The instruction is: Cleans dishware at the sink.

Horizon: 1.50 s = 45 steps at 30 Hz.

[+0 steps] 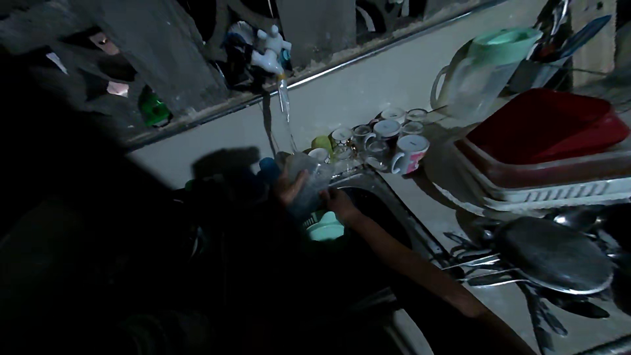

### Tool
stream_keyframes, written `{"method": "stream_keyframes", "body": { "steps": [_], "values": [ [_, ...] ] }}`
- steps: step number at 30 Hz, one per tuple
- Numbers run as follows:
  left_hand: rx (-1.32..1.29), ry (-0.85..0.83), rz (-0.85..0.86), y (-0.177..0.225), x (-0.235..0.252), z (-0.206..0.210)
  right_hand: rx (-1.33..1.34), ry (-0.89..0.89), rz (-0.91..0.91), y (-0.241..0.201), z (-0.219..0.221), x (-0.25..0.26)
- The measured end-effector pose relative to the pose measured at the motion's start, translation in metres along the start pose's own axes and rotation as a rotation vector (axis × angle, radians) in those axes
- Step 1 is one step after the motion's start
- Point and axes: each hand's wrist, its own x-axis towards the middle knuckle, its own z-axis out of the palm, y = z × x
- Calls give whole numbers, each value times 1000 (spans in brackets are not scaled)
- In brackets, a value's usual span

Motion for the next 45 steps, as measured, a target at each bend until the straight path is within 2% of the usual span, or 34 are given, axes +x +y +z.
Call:
{"method": "stream_keyframes", "body": {
  "steps": [4, 6, 9, 10, 11, 13, 17, 19, 21, 23, 26, 29, 31, 35, 37, 40, 42, 43, 45],
  "values": [
    [254, 99, -19, 37, 11, -15, 97, -22, -48, -14, 13, 21],
    [392, 156, 145, 45, 10, -8, 105, -10, -80, -15, 14, 28],
    [526, 137, 473, 38, 13, -6, 272, 44, -104, -6, 12, 18],
    [540, 94, 502, 36, 14, -13, 325, 80, -103, -3, 11, 17],
    [533, 32, 454, 35, 13, -21, 376, 117, -94, 1, 11, 16],
    [425, -19, 275, 26, 12, -36, 499, 198, -59, 8, 8, 14],
    [-70, 110, 35, 13, 8, -30, 768, 400, -62, 15, 16, 9],
    [-399, 60, 10, 23, 5, -16, 894, 454, -58, 17, 23, 8],
    [-551, -38, 77, 35, 8, -8, 949, 460, -40, 20, 26, 6],
    [-626, -122, 36, 49, 12, -12, 929, 413, 5, 24, 25, 3],
    [-653, -71, -109, 66, 23, -20, 754, 326, 46, 35, 14, -3],
    [-657, -2, -186, 72, 28, -26, 606, 391, -58, 60, -2, -7],
    [-687, -41, -210, 71, 29, -28, 575, 433, -134, 78, -13, -3],
    [-755, -88, -277, 79, 35, -18, 574, 322, -220, 93, -26, 11],
    [-772, -115, -194, 80, 37, -12, 566, 379, -222, 92, -29, 16],
    [-654, -276, 51, 71, 34, -17, 360, 443, -43, 72, -42, 15],
    [-555, -384, 206, 66, 24, -24, 265, 434, 11, 62, -53, 16],
    [-518, -424, 243, 64, 20, -25, 212, 411, 48, 55, -58, 15],
    [-510, -431, 212, 60, 18, -23, 133, 341, 96, 45, -66, 10]
  ]
}}
